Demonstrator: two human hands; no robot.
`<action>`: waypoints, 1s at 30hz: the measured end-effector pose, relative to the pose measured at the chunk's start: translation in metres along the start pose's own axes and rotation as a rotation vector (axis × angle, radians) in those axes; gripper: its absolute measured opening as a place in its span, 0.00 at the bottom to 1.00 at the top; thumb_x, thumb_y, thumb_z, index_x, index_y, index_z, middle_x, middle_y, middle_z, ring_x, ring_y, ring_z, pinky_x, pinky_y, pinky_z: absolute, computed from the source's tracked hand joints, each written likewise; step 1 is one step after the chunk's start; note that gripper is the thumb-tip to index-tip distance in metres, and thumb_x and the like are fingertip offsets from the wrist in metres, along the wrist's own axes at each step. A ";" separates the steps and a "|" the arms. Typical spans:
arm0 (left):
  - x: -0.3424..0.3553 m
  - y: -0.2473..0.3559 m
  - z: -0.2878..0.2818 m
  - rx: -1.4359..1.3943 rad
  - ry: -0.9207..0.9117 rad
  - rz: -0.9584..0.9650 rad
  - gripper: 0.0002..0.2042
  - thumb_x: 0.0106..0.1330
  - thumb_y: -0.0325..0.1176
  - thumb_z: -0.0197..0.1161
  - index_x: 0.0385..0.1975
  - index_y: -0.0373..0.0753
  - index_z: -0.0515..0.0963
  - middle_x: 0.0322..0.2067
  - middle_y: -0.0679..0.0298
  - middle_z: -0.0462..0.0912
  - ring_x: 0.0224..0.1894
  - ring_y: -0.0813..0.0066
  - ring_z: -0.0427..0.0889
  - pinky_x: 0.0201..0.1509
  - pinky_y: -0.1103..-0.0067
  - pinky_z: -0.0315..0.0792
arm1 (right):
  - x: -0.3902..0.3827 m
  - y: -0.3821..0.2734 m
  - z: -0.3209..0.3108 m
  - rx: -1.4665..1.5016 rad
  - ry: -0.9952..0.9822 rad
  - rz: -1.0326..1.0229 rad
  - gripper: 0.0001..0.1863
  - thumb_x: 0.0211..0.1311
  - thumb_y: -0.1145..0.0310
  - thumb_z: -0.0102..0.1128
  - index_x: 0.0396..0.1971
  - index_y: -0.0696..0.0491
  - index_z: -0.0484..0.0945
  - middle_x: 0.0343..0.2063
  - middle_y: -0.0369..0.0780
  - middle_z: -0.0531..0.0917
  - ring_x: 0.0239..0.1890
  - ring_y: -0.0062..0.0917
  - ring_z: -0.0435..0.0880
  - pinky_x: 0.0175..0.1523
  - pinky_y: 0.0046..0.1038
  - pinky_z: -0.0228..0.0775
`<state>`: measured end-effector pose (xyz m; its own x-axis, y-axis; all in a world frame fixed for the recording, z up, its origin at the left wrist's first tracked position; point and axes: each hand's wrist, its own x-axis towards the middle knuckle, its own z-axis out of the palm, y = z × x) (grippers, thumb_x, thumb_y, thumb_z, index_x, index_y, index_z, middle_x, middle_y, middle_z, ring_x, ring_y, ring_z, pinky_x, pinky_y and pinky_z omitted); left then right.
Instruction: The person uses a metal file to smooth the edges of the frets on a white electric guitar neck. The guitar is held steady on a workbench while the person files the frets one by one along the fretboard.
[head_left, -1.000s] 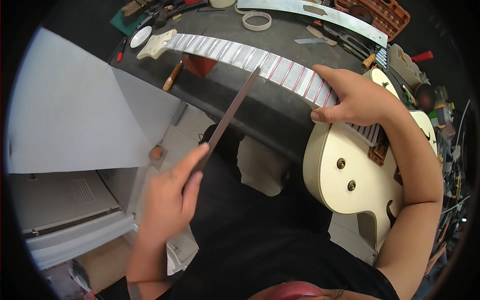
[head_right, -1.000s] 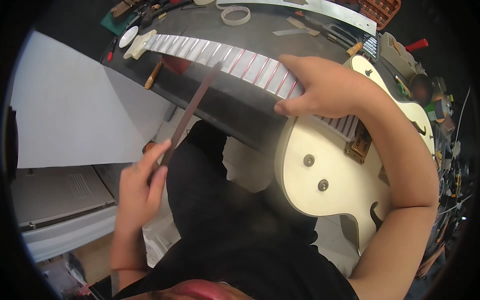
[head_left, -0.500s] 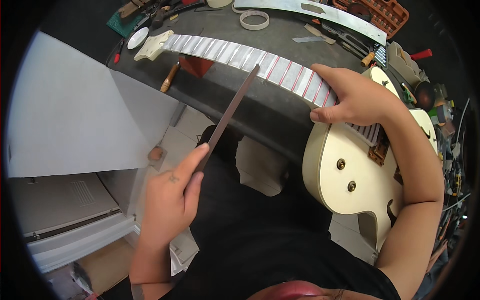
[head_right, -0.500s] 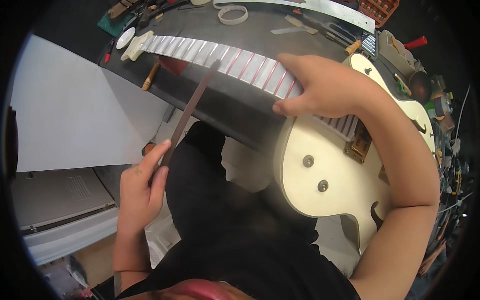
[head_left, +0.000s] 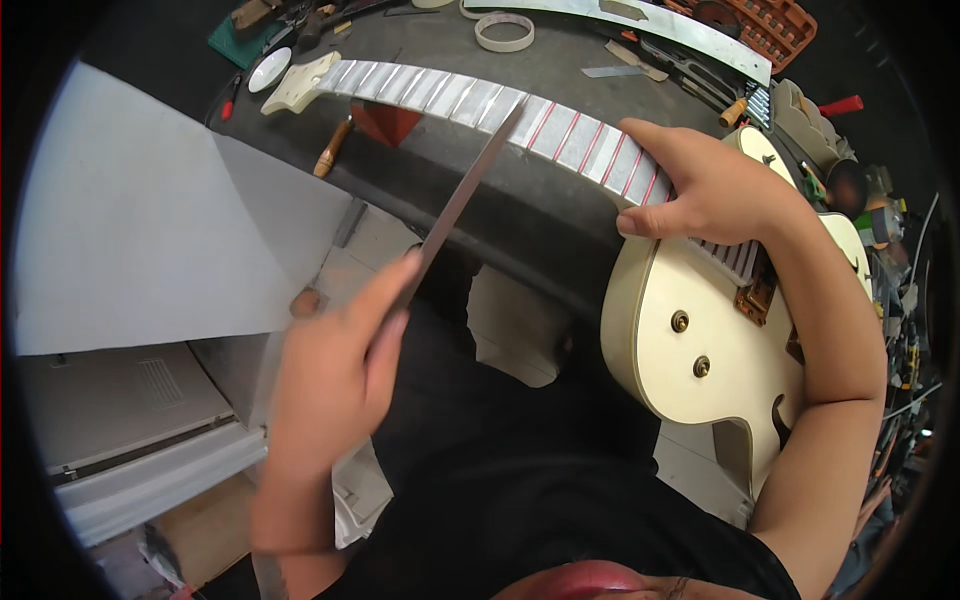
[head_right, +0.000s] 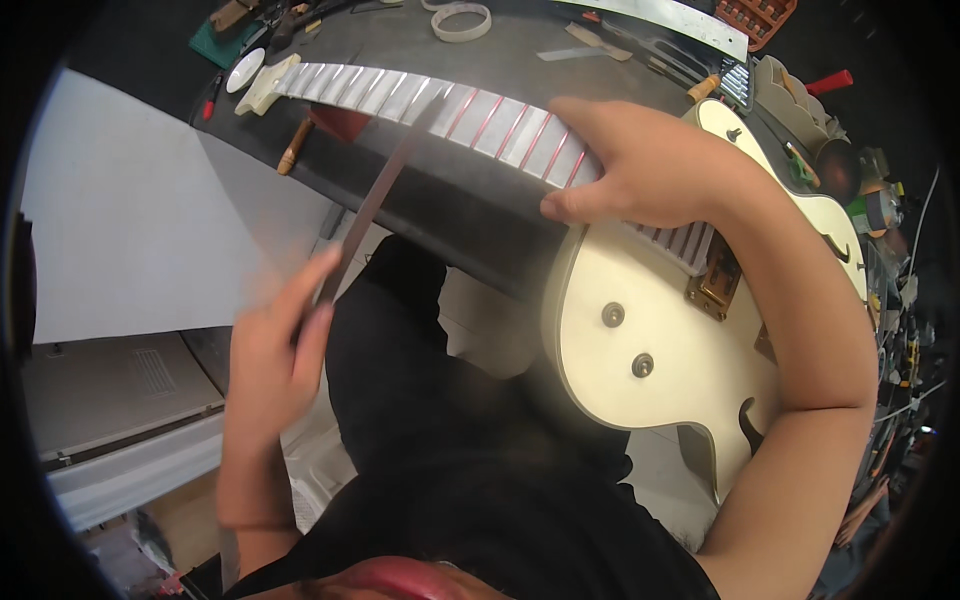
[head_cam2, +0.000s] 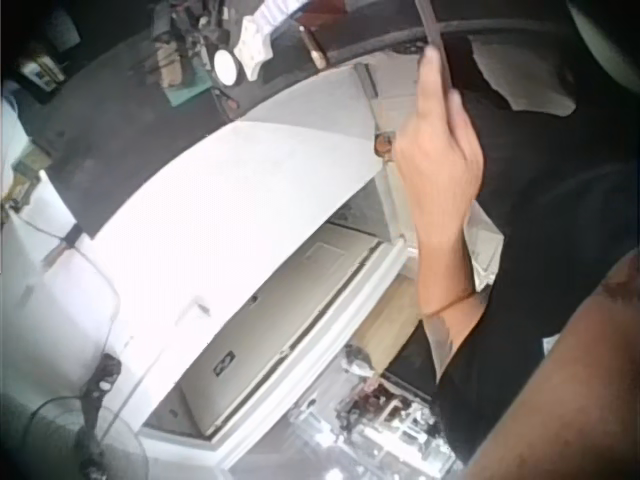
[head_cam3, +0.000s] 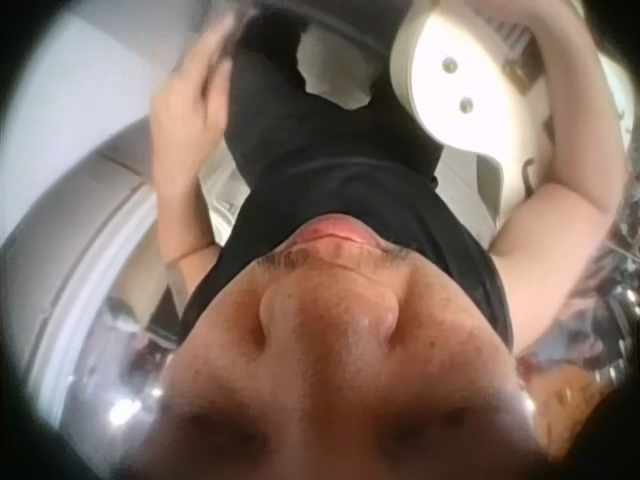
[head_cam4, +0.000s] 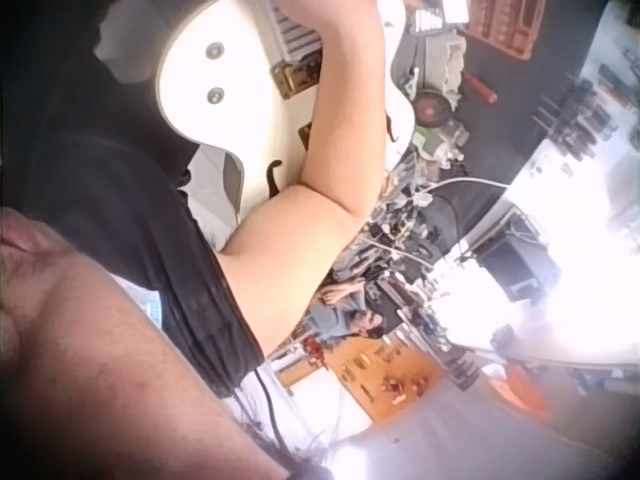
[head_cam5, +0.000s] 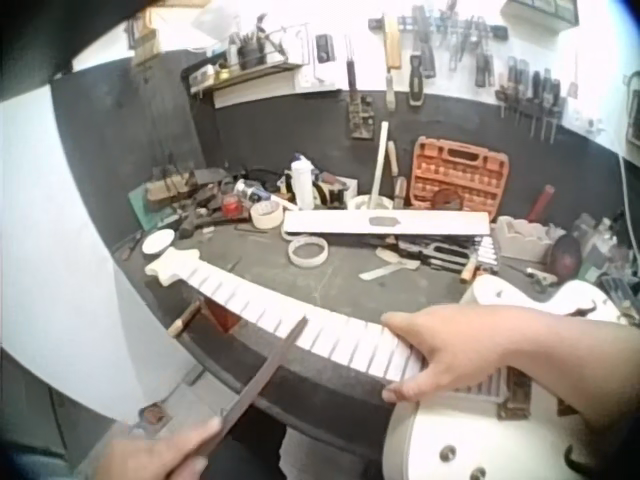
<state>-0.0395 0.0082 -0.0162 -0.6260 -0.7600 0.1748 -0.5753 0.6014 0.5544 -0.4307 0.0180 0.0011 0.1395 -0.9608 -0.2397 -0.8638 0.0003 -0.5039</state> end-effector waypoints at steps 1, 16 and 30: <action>-0.020 -0.001 -0.008 0.038 -0.026 -0.044 0.26 0.75 0.23 0.66 0.73 0.45 0.80 0.41 0.46 0.91 0.40 0.40 0.90 0.46 0.59 0.82 | 0.003 -0.002 -0.001 0.015 -0.016 0.001 0.48 0.59 0.48 0.78 0.72 0.62 0.73 0.49 0.55 0.87 0.53 0.47 0.86 0.61 0.40 0.78; 0.037 0.008 0.010 -0.047 0.046 0.026 0.23 0.73 0.22 0.67 0.68 0.42 0.83 0.43 0.44 0.91 0.42 0.41 0.91 0.47 0.59 0.82 | 0.000 0.001 0.004 0.041 0.017 0.006 0.47 0.58 0.49 0.79 0.72 0.63 0.72 0.50 0.55 0.87 0.53 0.46 0.87 0.61 0.39 0.78; 0.127 0.016 0.025 0.076 0.125 0.154 0.15 0.75 0.26 0.67 0.60 0.39 0.85 0.42 0.41 0.90 0.46 0.36 0.88 0.50 0.52 0.80 | 0.006 -0.011 -0.002 0.074 -0.038 -0.026 0.44 0.59 0.51 0.79 0.71 0.60 0.74 0.47 0.51 0.87 0.49 0.43 0.87 0.58 0.39 0.78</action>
<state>-0.1411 -0.0728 -0.0059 -0.6426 -0.6791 0.3548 -0.5186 0.7264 0.4510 -0.4211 0.0114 0.0070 0.1807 -0.9496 -0.2560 -0.8215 -0.0026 -0.5702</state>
